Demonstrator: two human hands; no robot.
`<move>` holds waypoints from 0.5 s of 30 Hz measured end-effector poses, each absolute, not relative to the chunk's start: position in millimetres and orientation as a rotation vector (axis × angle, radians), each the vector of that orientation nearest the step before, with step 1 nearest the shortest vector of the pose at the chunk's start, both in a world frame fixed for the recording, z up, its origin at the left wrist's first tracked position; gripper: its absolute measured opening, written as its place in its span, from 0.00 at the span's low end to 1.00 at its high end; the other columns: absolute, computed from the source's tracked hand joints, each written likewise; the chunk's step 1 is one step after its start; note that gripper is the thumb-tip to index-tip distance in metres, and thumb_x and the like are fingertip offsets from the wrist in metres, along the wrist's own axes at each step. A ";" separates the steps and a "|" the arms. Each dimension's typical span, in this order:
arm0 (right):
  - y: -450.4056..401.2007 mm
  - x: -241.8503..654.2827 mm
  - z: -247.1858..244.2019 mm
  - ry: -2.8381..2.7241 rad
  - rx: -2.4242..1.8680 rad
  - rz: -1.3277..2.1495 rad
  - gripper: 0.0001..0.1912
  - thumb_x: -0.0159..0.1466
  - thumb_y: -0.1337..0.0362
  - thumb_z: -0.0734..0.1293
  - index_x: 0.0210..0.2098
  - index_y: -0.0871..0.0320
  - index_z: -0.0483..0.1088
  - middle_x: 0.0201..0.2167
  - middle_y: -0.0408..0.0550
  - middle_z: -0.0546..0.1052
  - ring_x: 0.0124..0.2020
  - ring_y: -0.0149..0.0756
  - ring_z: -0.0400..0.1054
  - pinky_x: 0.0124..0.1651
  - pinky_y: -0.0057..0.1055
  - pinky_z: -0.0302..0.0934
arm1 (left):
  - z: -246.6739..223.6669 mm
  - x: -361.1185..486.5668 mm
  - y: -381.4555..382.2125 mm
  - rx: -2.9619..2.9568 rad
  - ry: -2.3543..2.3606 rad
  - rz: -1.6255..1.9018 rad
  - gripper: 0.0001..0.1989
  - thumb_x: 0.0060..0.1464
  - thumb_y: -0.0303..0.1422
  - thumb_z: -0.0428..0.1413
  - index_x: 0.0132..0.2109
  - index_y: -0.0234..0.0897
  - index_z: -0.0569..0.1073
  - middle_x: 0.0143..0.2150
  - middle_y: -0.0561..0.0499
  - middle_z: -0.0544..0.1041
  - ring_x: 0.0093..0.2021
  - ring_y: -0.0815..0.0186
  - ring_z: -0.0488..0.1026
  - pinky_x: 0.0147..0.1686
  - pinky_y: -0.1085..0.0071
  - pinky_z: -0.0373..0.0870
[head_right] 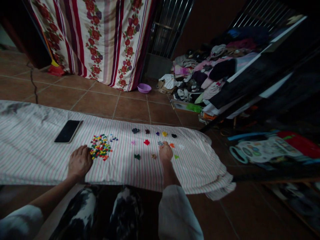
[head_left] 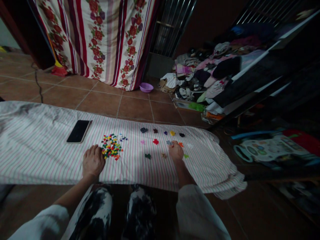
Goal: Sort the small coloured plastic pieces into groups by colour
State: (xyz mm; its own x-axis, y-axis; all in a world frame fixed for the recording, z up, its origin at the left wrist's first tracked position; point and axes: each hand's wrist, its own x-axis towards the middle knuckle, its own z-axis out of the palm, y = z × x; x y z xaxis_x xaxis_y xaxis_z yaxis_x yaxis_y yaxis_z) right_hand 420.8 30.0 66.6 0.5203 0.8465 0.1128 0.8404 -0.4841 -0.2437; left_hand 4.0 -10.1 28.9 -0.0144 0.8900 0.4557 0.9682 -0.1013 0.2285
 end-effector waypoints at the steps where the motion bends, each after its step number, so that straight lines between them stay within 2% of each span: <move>1: 29.1 419.4 67.9 -1.414 -2.496 0.025 0.16 0.65 0.67 0.62 0.51 0.59 0.71 0.42 0.53 0.79 0.43 0.38 0.72 0.42 0.29 0.59 | 28.7 3.8 -9.9 -2.090 -2.001 -0.756 0.13 0.59 0.31 0.46 0.47 0.33 0.71 0.53 0.36 0.74 0.56 0.50 0.67 0.54 0.54 0.62; 7: 32.7 394.9 72.9 -1.436 -2.313 -0.031 0.19 0.65 0.67 0.58 0.51 0.59 0.73 0.44 0.52 0.78 0.43 0.38 0.70 0.43 0.28 0.57 | 27.9 3.7 -9.0 -2.100 -2.019 -0.788 0.13 0.59 0.31 0.45 0.46 0.33 0.71 0.53 0.36 0.73 0.57 0.51 0.66 0.56 0.54 0.60; 15: 39.8 301.9 51.1 -1.762 -1.739 0.247 0.16 0.63 0.67 0.59 0.42 0.57 0.77 0.37 0.49 0.78 0.38 0.35 0.70 0.45 0.28 0.63 | 26.7 4.4 -8.6 -2.065 -2.006 -0.774 0.13 0.60 0.30 0.45 0.46 0.32 0.71 0.53 0.36 0.74 0.56 0.52 0.67 0.57 0.55 0.60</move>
